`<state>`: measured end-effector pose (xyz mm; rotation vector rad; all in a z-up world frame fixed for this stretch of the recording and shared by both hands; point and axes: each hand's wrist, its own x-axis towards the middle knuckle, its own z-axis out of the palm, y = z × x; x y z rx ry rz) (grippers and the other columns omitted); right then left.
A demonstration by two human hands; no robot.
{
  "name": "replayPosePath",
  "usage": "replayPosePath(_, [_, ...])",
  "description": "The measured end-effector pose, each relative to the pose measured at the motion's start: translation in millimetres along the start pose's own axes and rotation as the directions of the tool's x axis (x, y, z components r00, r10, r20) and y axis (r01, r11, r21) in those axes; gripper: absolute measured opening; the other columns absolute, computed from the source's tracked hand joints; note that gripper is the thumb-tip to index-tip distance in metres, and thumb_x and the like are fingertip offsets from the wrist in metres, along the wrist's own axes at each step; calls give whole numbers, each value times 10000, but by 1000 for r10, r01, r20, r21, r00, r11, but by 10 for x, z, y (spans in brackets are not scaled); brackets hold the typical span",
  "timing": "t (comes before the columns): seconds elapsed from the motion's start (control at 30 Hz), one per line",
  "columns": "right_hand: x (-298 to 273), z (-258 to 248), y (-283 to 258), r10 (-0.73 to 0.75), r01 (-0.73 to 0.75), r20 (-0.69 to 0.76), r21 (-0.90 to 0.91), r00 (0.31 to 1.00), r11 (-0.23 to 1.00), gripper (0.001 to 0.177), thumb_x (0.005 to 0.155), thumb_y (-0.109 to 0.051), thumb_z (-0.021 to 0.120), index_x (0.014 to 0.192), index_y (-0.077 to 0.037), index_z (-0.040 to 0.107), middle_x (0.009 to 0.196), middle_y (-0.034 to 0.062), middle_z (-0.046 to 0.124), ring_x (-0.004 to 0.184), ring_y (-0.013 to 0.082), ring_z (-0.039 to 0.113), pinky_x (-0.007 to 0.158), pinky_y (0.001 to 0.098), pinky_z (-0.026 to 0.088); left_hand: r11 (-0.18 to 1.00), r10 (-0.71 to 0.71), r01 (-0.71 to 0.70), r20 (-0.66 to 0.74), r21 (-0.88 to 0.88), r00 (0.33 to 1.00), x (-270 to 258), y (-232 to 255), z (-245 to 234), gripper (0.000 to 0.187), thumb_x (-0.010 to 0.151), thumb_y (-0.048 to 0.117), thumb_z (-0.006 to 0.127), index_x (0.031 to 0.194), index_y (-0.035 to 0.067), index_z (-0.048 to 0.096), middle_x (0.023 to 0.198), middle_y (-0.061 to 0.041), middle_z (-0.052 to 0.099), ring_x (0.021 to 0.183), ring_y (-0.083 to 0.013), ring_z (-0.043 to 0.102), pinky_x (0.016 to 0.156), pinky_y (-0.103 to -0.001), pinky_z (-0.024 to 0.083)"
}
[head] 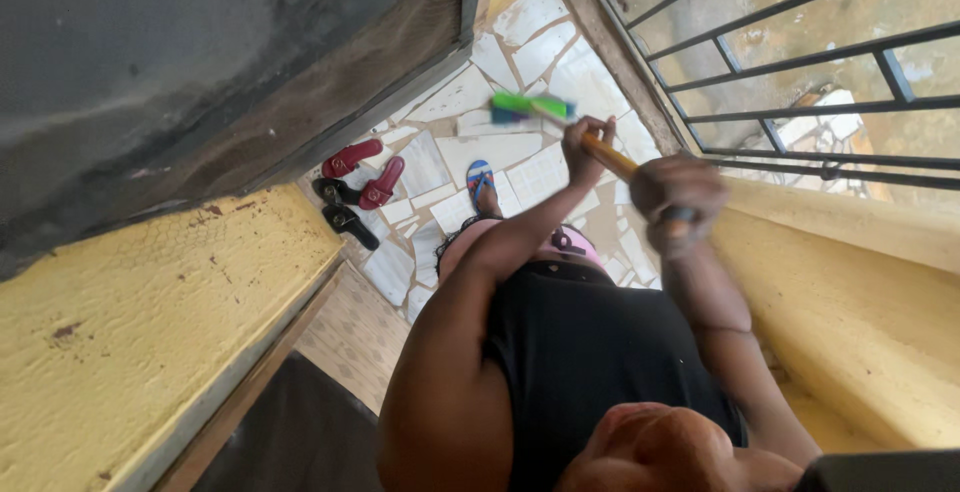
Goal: The person sweeps the tiled floor of a balcony using a long-handled brush, moving dust and debris across the surface.
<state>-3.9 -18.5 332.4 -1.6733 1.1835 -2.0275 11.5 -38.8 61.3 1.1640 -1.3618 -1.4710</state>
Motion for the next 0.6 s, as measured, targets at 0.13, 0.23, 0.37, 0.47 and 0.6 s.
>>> replayPosePath(0.13, [-291, 184, 274, -41, 41, 108, -3, 993, 999, 511, 1048, -316, 589, 608, -103, 443, 481, 7, 441, 382, 178, 479, 404, 334, 450, 966, 251, -257, 231, -5, 940, 582, -345, -174, 313, 826, 189, 844, 688, 87, 582, 658, -53, 575, 660, -214, 538, 682, -353, 435])
replayPosePath(0.23, [-496, 2, 296, -100, 115, 162, -86, 982, 990, 431, 1004, -284, 609, 638, -92, 486, 529, 29, 480, 451, 204, 532, 470, 362, 492, 909, 414, -412, 225, -57, 882, 654, -204, -158, 270, 818, 193, 833, 727, 105, 595, 736, -71, 591, 750, -263, 591, 740, -377, 471])
replayPosePath(0.37, [-775, -552, -499, 112, -120, -56, -171, 992, 978, 267, 935, -333, 707, 1036, -108, 606, 1084, 67, 581, 958, 240, 641, 836, 448, 612, 867, 403, -497, 545, 29, 735, 311, 86, -160, 317, 755, 274, 877, 709, 104, 613, 749, -77, 645, 776, -298, 638, 751, -443, 478])
replayPosePath(0.47, [-469, -876, -990, -45, 42, 30, 81, 999, 996, 403, 988, -491, 569, 1039, -93, 537, 947, 84, 620, 727, 177, 664, 579, 350, 593, 894, 194, -448, 889, 14, 415, -104, 132, 4, 156, 717, 248, 813, 784, 141, 721, 792, -75, 714, 819, -283, 689, 800, -437, 526])
replayPosePath(0.6, [58, -896, -1014, 69, -80, 177, 52, 982, 995, 505, 1047, -572, 499, 838, -111, 489, 682, 34, 528, 510, 159, 569, 463, 336, 521, 925, 112, -379, 969, -21, 220, -562, 126, 41, 201, 696, 312, 819, 695, 137, 721, 655, -84, 692, 602, -259, 668, 597, -399, 539])
